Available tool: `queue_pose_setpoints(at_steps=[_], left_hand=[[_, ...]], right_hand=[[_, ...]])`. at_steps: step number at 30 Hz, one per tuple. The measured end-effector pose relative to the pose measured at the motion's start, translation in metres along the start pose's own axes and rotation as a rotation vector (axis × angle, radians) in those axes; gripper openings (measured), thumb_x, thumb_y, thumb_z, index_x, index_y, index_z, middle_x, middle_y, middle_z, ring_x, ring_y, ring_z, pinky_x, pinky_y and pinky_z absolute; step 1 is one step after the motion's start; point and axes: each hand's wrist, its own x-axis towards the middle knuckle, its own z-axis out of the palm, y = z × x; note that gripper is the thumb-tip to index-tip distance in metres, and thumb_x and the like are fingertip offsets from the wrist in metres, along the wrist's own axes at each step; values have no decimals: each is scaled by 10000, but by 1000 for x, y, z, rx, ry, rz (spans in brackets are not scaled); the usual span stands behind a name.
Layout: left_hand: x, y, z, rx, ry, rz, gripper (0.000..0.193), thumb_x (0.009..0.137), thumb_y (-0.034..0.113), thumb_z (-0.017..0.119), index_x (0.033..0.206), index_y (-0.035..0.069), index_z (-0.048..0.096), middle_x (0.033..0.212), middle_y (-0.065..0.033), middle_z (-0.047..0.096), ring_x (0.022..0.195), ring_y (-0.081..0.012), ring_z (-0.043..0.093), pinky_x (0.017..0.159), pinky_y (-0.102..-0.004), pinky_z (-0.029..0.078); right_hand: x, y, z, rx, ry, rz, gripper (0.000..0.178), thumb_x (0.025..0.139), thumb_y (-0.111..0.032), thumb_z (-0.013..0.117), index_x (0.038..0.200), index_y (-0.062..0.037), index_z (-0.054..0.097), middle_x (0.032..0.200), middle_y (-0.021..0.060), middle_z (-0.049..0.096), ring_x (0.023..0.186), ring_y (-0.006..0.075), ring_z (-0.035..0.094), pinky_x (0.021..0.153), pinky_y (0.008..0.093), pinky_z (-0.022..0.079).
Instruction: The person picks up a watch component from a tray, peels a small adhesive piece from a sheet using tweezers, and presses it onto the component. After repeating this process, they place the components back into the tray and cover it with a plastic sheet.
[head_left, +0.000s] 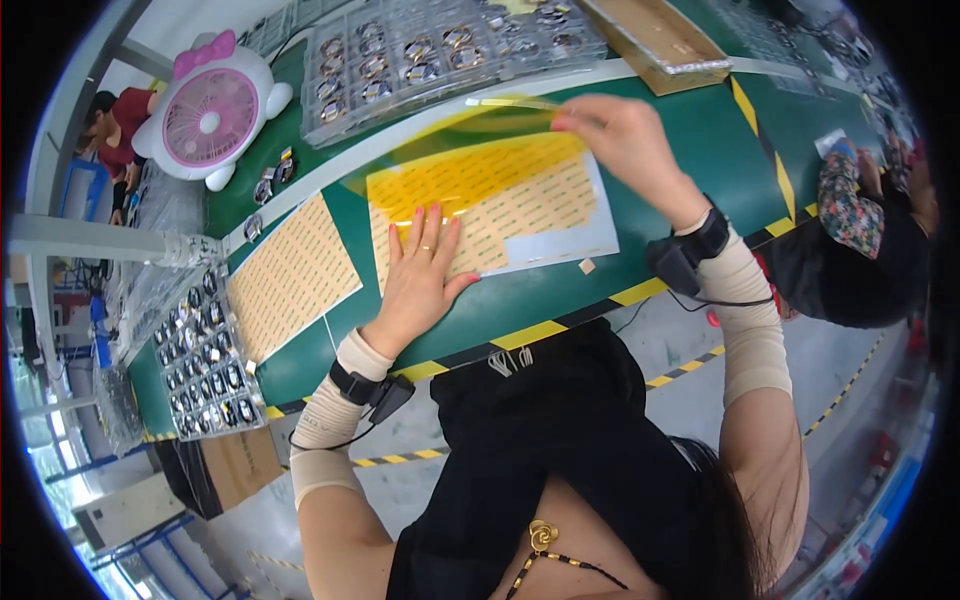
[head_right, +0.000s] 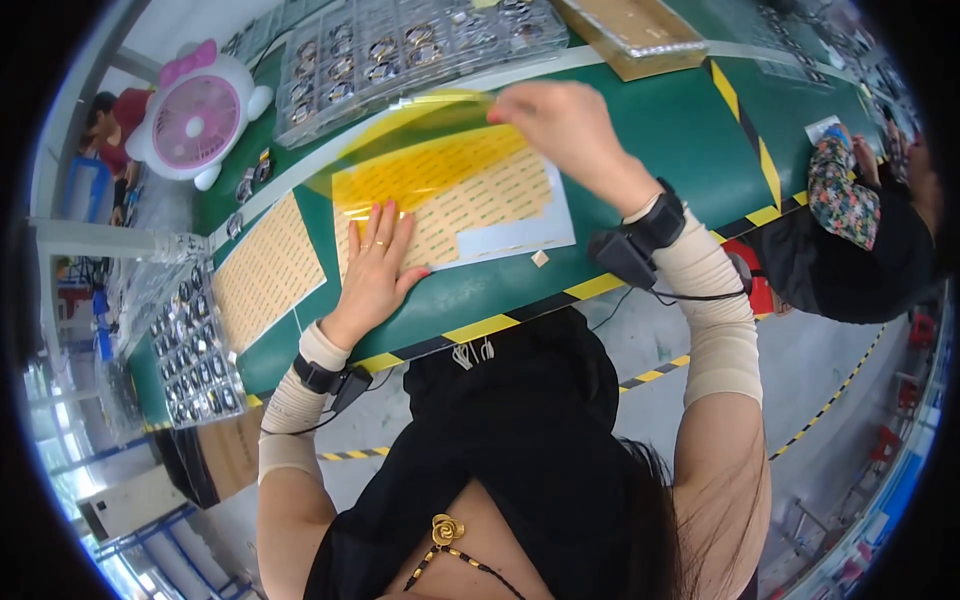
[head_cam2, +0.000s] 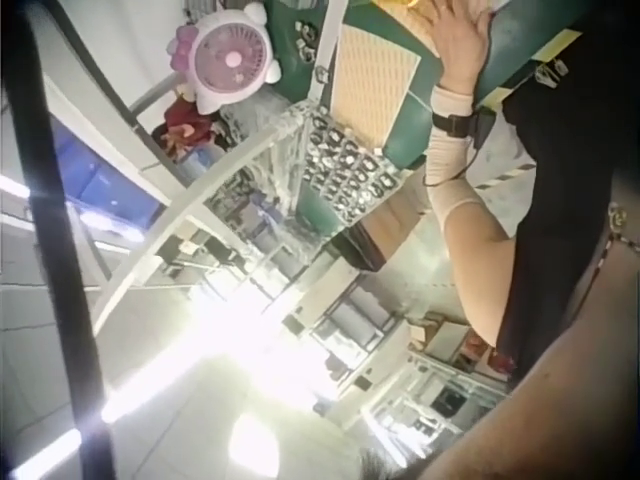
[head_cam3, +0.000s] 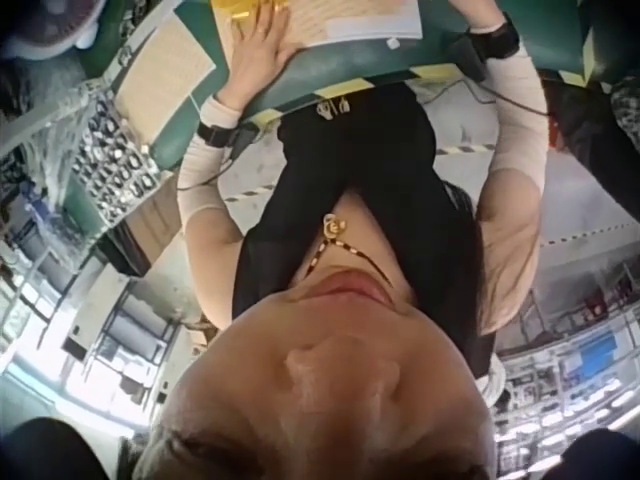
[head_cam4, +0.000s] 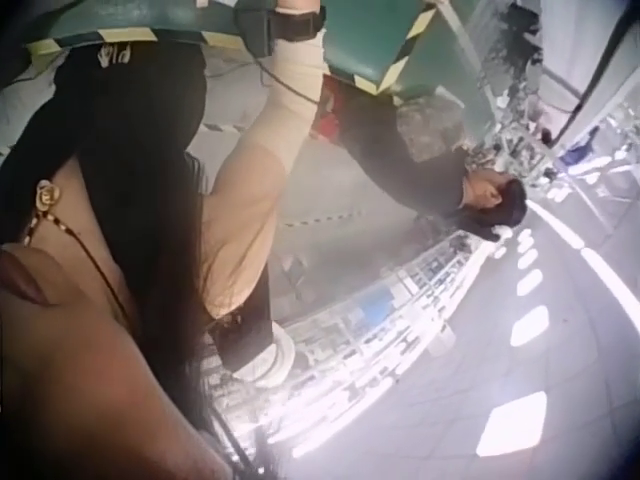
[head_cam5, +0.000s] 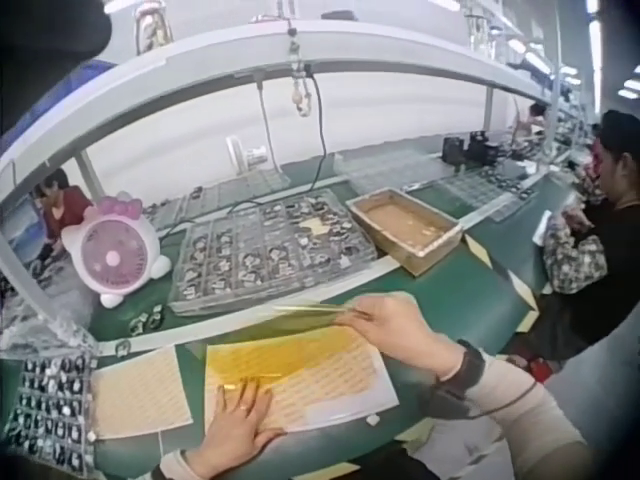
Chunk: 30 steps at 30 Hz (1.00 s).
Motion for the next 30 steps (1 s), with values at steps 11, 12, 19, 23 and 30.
queue_pose_setpoints(at_steps=[11,12,19,23,30], left_hand=[[-18,-3,2,51,16,33,613,784,360,576,1268,31,393,1359,-212,287,1263,-354,268,1018,-536,140],[-17,-2,1,43,12,35,609,786,365,574,1263,31,399,1353,-212,297,1258,-355,276,1017,-537,142],[-7,-2,1,25,17,37,586,793,382,567,1245,37,426,1332,-210,332,1238,-358,306,1011,-535,157],[-10,-1,0,42,40,23,580,785,430,558,1226,66,459,1304,-203,374,1224,-343,340,997,-553,174],[-18,3,-2,39,-45,-3,589,794,432,545,1243,66,441,1325,-198,349,1244,-341,310,998,-557,176]], right_hand=[[140,15,-259,336,955,65,233,779,-181,605,969,-47,621,734,56,629,652,142,572,610,283,445],[161,35,-285,218,962,93,240,767,-206,604,957,-62,630,733,70,632,649,166,581,602,308,449],[262,101,-394,-489,763,326,292,719,-336,586,905,-127,670,755,137,646,673,290,620,590,430,468],[281,97,-384,-729,711,375,313,745,-345,561,915,-102,661,806,139,642,749,294,612,651,422,462],[265,86,-340,-1043,782,278,362,792,-368,520,936,-59,642,897,147,632,874,310,592,754,409,447]])
